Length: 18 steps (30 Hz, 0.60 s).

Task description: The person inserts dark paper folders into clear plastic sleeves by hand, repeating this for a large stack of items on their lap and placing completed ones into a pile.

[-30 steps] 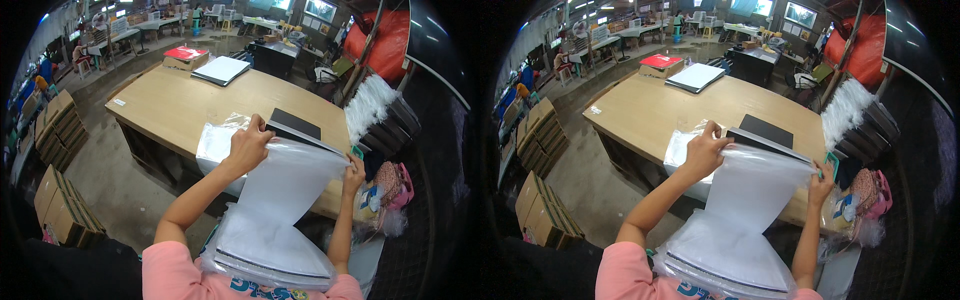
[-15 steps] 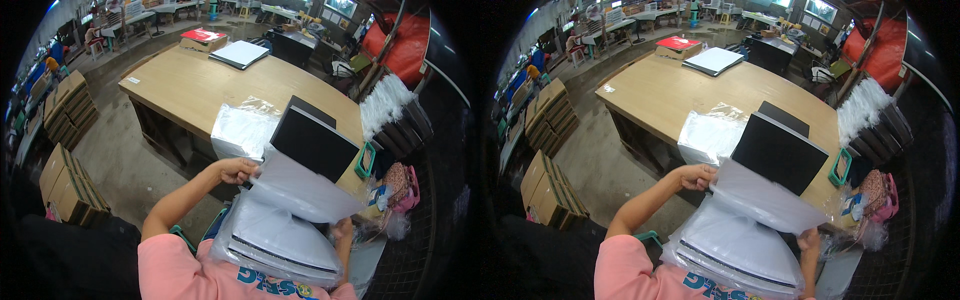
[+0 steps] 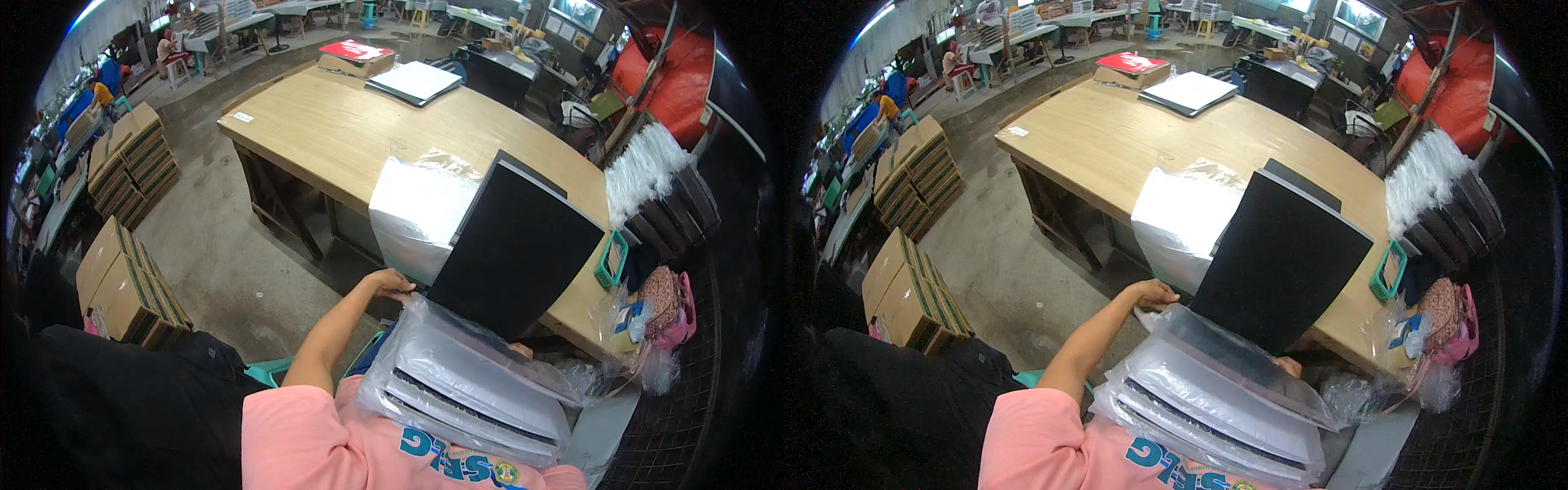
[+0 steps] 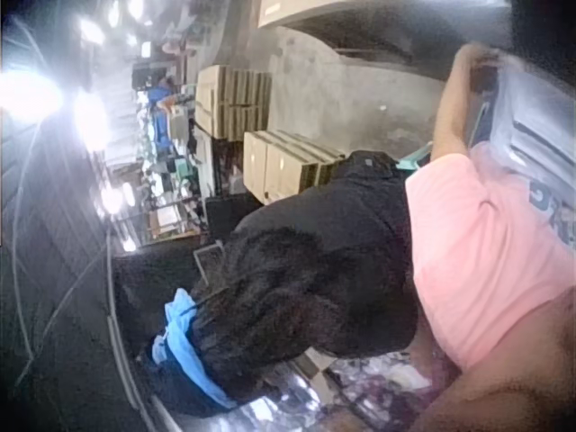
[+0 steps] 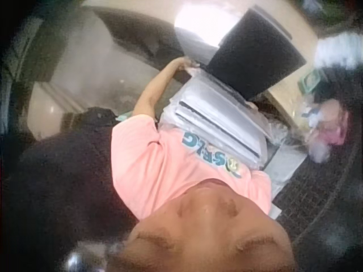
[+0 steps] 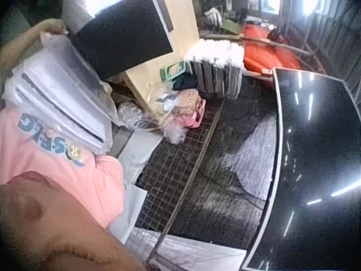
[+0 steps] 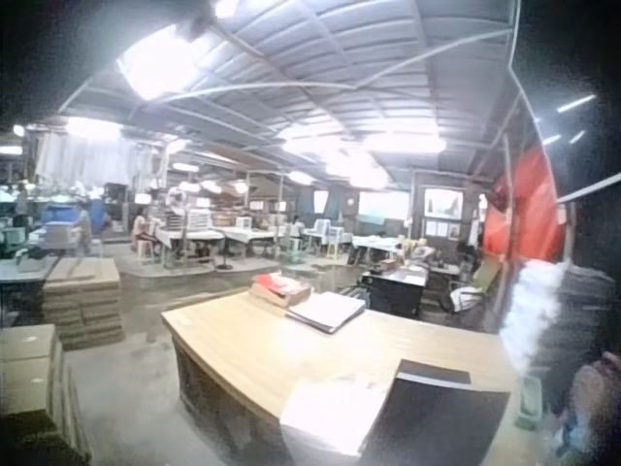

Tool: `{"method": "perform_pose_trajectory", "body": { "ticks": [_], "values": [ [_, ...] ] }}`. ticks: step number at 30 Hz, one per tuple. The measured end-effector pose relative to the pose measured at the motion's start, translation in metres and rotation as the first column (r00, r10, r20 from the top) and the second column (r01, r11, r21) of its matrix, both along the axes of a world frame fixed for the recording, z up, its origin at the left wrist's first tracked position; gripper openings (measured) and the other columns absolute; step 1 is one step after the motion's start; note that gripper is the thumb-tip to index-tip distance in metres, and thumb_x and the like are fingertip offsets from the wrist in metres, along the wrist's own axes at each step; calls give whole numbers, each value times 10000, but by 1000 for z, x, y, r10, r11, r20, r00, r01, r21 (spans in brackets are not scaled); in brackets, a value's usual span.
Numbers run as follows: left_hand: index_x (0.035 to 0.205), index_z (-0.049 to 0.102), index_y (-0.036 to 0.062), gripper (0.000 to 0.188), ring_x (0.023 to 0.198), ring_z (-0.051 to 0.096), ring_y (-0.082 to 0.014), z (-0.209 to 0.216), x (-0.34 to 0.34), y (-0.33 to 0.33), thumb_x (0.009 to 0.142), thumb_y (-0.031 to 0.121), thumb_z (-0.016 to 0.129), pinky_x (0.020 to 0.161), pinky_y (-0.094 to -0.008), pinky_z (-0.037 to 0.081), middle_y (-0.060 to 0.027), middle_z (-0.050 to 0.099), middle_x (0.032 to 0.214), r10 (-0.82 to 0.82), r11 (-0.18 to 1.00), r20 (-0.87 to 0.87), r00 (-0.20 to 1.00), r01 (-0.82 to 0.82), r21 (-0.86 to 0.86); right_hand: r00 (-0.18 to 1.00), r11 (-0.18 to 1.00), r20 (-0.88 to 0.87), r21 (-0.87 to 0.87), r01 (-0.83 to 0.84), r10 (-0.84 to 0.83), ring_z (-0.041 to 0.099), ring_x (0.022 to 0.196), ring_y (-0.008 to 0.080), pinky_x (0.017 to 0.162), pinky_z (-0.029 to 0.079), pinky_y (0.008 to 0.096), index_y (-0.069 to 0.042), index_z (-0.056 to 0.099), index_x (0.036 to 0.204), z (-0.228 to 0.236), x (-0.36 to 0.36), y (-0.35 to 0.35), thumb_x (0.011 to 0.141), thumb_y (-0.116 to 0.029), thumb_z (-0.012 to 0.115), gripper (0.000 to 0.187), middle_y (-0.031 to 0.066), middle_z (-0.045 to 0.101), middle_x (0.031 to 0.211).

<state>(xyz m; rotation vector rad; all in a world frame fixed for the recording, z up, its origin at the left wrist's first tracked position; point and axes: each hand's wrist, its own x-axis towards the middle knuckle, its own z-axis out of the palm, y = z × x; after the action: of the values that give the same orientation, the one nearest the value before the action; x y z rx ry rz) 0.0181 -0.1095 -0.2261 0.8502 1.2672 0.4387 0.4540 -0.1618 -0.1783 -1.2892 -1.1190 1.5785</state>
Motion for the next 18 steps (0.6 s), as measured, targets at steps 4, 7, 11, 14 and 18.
{"method": "perform_pose_trajectory", "body": {
  "ticks": [4, 7, 11, 14, 18],
  "values": [
    [917, 602, 2, 411, 636, 633, -180, 110, -12, 4, 818, 402, 597, 553, -285, 514, -103, 651, 778, -408, 898, -254, 877, 435, 61, 999, 1000, 49, -4, 1, -1, 586, 869, 259, 788, 469, 367, -44, 568, 1050, -21, 10, 4, 762, -256, 657, 369, 89, 623, 952],
    [869, 631, 47, 328, 586, 612, -132, 163, -41, 28, 817, 368, 590, 503, -263, 472, -67, 635, 700, -10, 836, -340, 941, 194, 513, 996, 1000, 92, -6, -19, 19, 588, 862, 258, 785, 469, 364, -44, 569, 1048, -29, 12, 7, 753, -243, 669, 370, 89, 624, 943],
    [886, 670, 134, 166, 971, 524, -278, 158, -58, 83, 792, 249, 595, 791, -387, 433, -135, 542, 1044, 731, 535, -488, 477, 43, 844, 981, 996, 173, -35, -79, 84, 590, 854, 256, 782, 469, 359, -43, 571, 1045, -42, 18, 12, 741, -226, 684, 372, 89, 627, 932],
    [878, 675, 147, 133, 1037, 443, -281, 136, -58, 112, 809, 200, 574, 831, -417, 393, -108, 442, 1144, 918, 363, -354, 177, -19, 932, 965, 988, 216, -62, -138, 148, 591, 847, 255, 780, 469, 355, -42, 572, 1042, -55, 33, 17, 731, -213, 696, 375, 89, 629, 923],
    [846, 667, 118, 129, 1040, 427, -252, 144, -50, 119, 751, 98, 582, 818, -435, 371, -76, 434, 1144, 805, 514, -571, 162, 291, 807, 818, 968, 552, 70, -239, 162, 592, 820, 229, 756, 471, 332, -39, 579, 1010, -46, 81, 31, 690, -159, 723, 371, 82, 629, 878]
  ]
}}
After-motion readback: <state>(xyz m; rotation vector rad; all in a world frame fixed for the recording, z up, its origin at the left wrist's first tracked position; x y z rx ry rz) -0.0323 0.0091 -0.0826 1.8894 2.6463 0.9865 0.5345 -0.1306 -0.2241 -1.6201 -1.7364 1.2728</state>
